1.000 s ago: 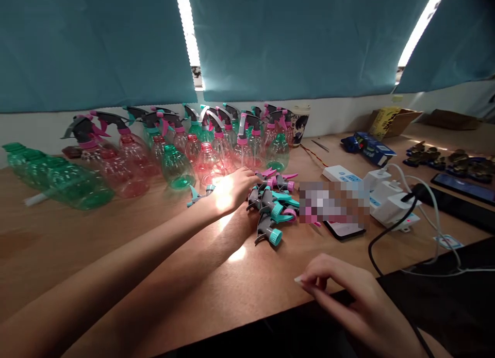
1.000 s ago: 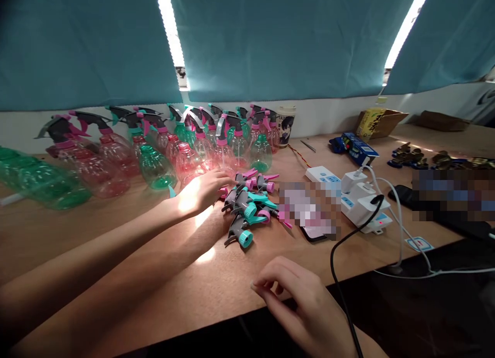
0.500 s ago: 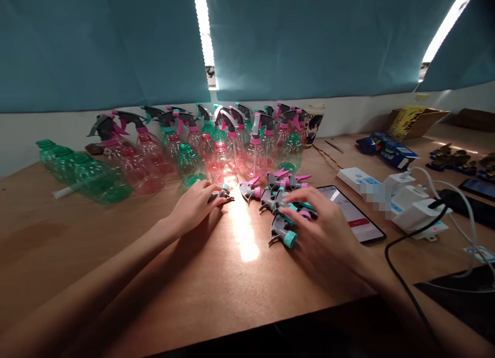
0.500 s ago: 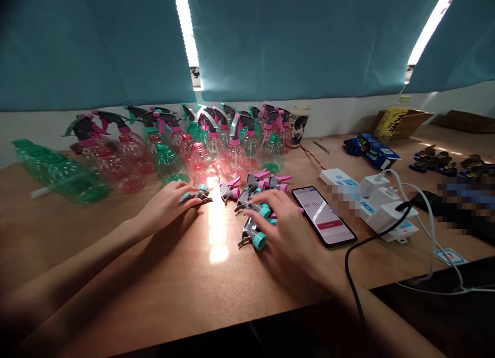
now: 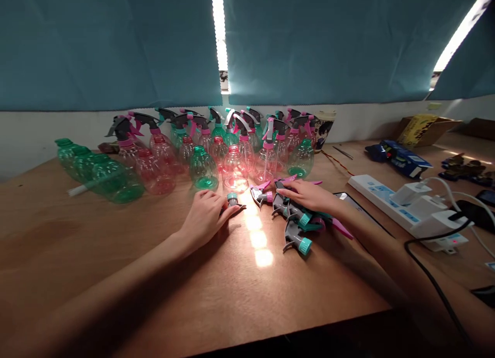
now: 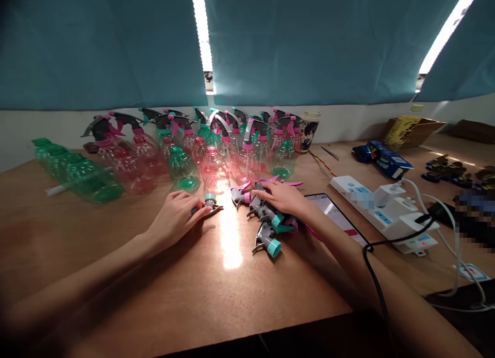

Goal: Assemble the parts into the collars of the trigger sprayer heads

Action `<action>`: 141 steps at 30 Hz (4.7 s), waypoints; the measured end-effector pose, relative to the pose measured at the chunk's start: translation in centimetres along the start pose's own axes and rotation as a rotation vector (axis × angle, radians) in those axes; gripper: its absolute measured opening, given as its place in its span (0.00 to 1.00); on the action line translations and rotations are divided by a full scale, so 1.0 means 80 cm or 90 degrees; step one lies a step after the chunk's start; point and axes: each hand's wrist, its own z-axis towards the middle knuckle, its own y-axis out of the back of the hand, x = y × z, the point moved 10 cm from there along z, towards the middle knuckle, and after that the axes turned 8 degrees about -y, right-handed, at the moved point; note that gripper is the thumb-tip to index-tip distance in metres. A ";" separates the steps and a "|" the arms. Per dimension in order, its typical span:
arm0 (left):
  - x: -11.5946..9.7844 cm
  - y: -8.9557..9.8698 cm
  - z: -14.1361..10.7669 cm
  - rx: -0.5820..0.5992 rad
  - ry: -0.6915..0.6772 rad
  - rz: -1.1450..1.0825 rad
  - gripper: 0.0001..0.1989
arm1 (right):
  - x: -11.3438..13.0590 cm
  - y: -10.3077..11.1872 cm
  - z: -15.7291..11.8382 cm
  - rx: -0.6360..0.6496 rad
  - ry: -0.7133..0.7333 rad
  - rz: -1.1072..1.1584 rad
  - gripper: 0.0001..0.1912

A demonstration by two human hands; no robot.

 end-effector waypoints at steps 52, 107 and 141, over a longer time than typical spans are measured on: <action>-0.159 0.052 -0.094 -0.299 -0.252 -0.090 0.13 | -0.068 -0.011 -0.063 -0.163 -0.169 -0.059 0.39; -0.044 0.005 -0.078 -0.267 0.044 -0.404 0.23 | 0.151 -0.021 -0.105 -0.145 0.218 0.328 0.14; -0.050 0.005 -0.078 -0.241 0.029 -0.510 0.20 | 0.145 -0.010 -0.115 -0.254 0.298 0.339 0.07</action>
